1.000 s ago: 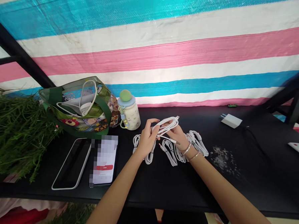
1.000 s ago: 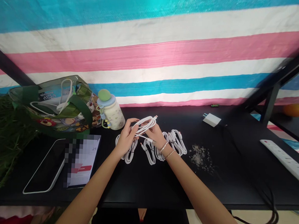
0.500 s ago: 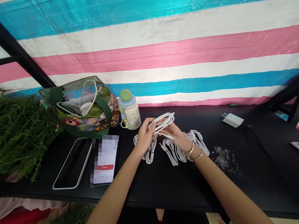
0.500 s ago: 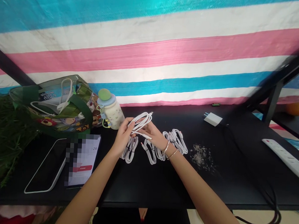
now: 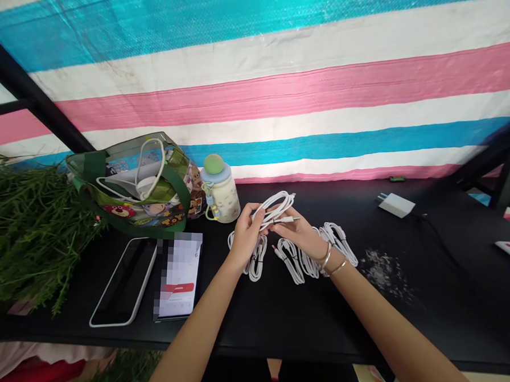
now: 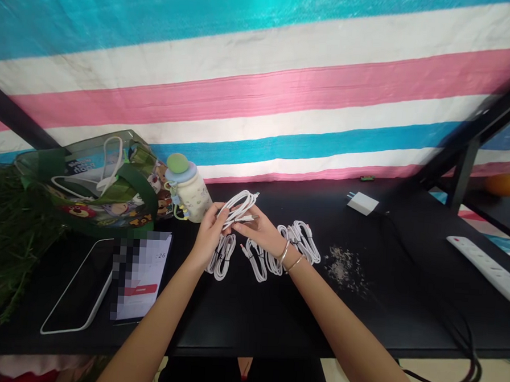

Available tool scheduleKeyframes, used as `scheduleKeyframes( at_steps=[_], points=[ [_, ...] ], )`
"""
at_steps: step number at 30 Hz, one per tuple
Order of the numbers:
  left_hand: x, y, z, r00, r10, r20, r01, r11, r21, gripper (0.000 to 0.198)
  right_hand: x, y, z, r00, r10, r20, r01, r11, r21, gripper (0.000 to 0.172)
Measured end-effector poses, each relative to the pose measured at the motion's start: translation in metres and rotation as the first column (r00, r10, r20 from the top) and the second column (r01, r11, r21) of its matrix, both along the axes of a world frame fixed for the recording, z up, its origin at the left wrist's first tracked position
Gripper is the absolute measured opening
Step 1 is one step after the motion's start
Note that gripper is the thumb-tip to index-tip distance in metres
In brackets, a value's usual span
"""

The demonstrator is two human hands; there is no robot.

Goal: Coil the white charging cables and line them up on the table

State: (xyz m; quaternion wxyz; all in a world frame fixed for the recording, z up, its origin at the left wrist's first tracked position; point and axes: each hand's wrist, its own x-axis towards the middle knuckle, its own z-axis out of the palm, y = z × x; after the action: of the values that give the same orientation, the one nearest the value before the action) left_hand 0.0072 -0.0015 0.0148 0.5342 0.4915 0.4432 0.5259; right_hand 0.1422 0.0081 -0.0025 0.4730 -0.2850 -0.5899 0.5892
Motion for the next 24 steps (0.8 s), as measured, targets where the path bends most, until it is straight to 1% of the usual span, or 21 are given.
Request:
scheduleKeyframes(
  at_steps=[4,8,12,14,16,18,20,22,24],
  points=[
    [0.0001,-0.0009,0.0006,0.998,0.006,-0.061,-0.006,1.0,0.002,0.016,-0.0029,-0.0003,-0.0011,0.998,-0.063,-0.027,0.062,0.998,-0.021,0.042],
    [0.0,-0.0034,0.0036,0.987,0.004,-0.162,-0.002,1.0,0.012,0.015,-0.0062,-0.0015,0.0007,0.994,-0.111,-0.021,0.111,0.994,0.005,0.043],
    [0.0003,-0.0053,0.0071,0.97,0.012,-0.242,-0.006,1.0,0.024,0.009,-0.0095,-0.0034,0.0039,0.986,-0.162,-0.027,0.162,0.987,0.018,0.042],
    [0.0004,-0.0052,0.0071,0.97,0.007,-0.244,-0.001,1.0,0.024,0.007,-0.0102,-0.0034,0.0041,0.986,-0.166,-0.034,0.166,0.986,-0.003,0.043],
    [0.0002,-0.0046,0.0058,0.977,-0.008,-0.214,0.01,1.0,0.01,0.008,-0.01,-0.0026,0.0037,0.984,-0.174,-0.037,0.173,0.985,-0.024,0.044],
    [-0.0003,-0.0039,0.0041,0.981,-0.034,-0.189,0.033,0.999,-0.006,0.01,-0.0085,-0.0014,0.0035,0.977,-0.209,-0.042,0.207,0.977,-0.042,0.046],
    [-0.0009,-0.0035,0.0034,0.979,-0.052,-0.198,0.052,0.999,-0.005,0.014,-0.0064,-0.0004,0.004,0.966,-0.255,-0.049,0.251,0.966,-0.067,0.048],
    [-0.0011,-0.0034,0.0042,0.976,-0.047,-0.211,0.05,0.999,0.009,0.017,-0.0044,0.0,0.0051,0.958,-0.281,-0.061,0.275,0.957,-0.097,0.048],
    [-0.0007,-0.0033,0.0057,0.982,-0.031,-0.188,0.033,0.999,0.008,0.015,-0.0035,-0.0002,0.0058,0.958,-0.277,-0.076,0.268,0.957,-0.115,0.048]
  ],
)
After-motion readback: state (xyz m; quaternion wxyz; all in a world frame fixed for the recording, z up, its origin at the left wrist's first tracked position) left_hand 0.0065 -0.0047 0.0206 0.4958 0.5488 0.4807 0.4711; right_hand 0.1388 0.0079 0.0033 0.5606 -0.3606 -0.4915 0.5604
